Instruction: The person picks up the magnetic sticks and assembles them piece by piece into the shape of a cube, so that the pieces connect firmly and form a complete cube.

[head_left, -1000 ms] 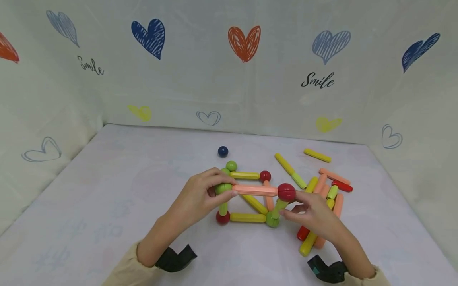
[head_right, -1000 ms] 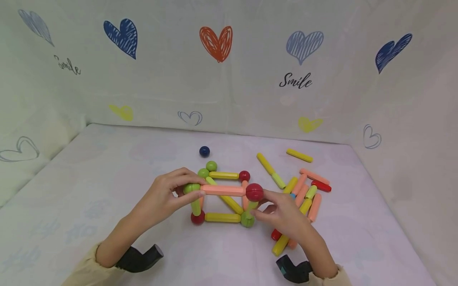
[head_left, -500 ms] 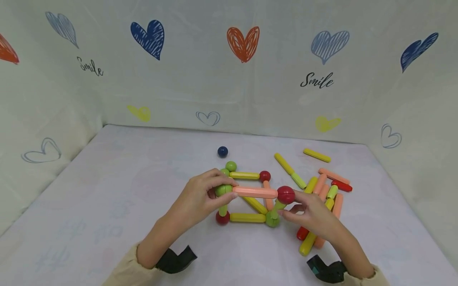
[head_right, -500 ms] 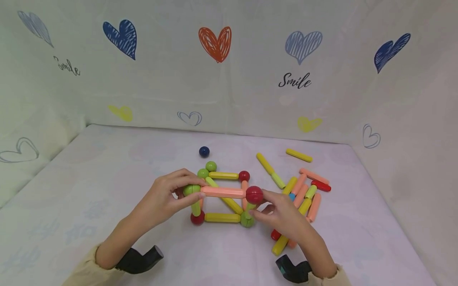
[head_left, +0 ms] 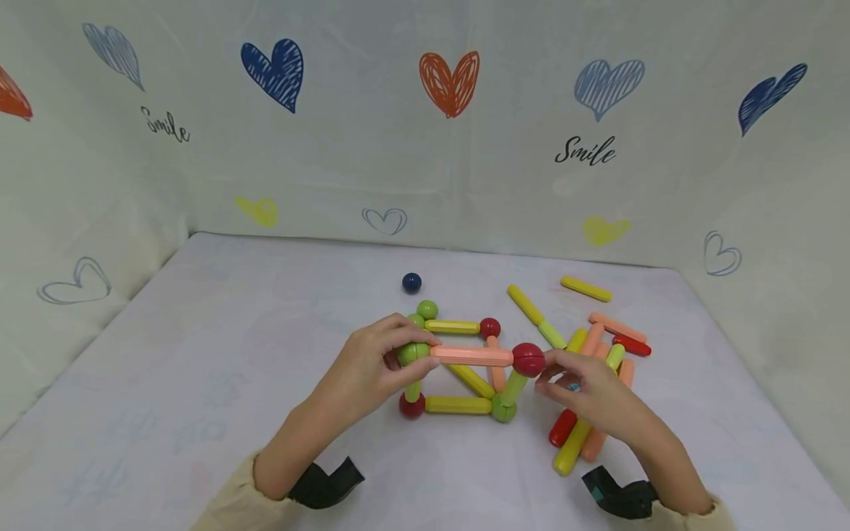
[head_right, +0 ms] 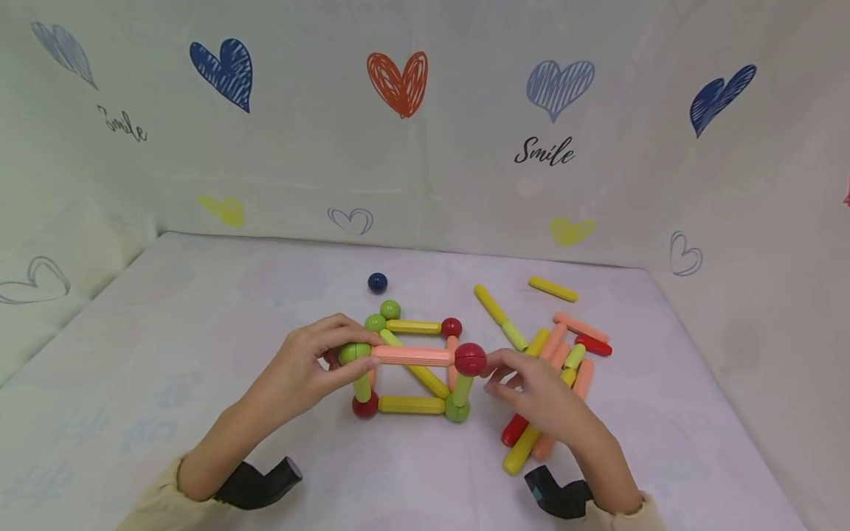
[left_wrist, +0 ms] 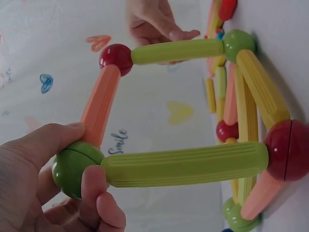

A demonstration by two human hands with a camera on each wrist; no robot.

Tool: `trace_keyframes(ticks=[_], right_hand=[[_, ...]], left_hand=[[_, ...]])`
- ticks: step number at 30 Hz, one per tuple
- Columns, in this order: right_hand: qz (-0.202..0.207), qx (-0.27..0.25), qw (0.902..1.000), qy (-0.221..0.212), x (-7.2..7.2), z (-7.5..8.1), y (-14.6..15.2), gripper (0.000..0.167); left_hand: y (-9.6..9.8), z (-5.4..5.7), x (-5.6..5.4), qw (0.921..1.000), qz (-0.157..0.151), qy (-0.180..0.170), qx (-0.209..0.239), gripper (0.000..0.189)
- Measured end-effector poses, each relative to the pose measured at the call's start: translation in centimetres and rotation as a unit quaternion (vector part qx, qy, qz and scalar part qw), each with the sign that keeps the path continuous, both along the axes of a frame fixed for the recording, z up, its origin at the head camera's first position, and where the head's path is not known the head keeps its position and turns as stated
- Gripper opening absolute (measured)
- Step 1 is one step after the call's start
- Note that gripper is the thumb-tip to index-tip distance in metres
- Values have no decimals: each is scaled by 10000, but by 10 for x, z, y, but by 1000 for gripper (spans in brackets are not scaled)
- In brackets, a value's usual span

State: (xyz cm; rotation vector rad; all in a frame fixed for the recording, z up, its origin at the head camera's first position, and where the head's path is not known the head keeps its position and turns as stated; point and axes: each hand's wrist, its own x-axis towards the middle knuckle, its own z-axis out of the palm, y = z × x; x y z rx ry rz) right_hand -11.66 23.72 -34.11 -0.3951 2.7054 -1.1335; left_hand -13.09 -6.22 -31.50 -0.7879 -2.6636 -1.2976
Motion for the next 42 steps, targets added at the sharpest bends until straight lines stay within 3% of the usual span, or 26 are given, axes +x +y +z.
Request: trace_keyframes(ticks=[5,11,17,27,36,42], right_hand=[[-279,488,9983,-125,-1,4,14,24],[38,864,9883,-1258,0,-2,23,19],[309,879,9819,-1650,-3,-14,30,21],[386,986,9798,-1697,-4,-20,32,19],[443,1192,9822,-1381,-4,-24,27,22],[313,1174,9880,-950,-3,-14,25,24]], left_hand=[[0,0,0,10000,-1,-76,-17,20],[0,-1,-1,9998,-71,-130,115,19],[-1,-2,-1,9996,-128,-160,208,19],[-2,-2,-1,9994,-158,-200,250,21],[-4,-2,-2,9989,-219,-372,183,23],[-6,-1,-3,9963,-383,-724,274,22]])
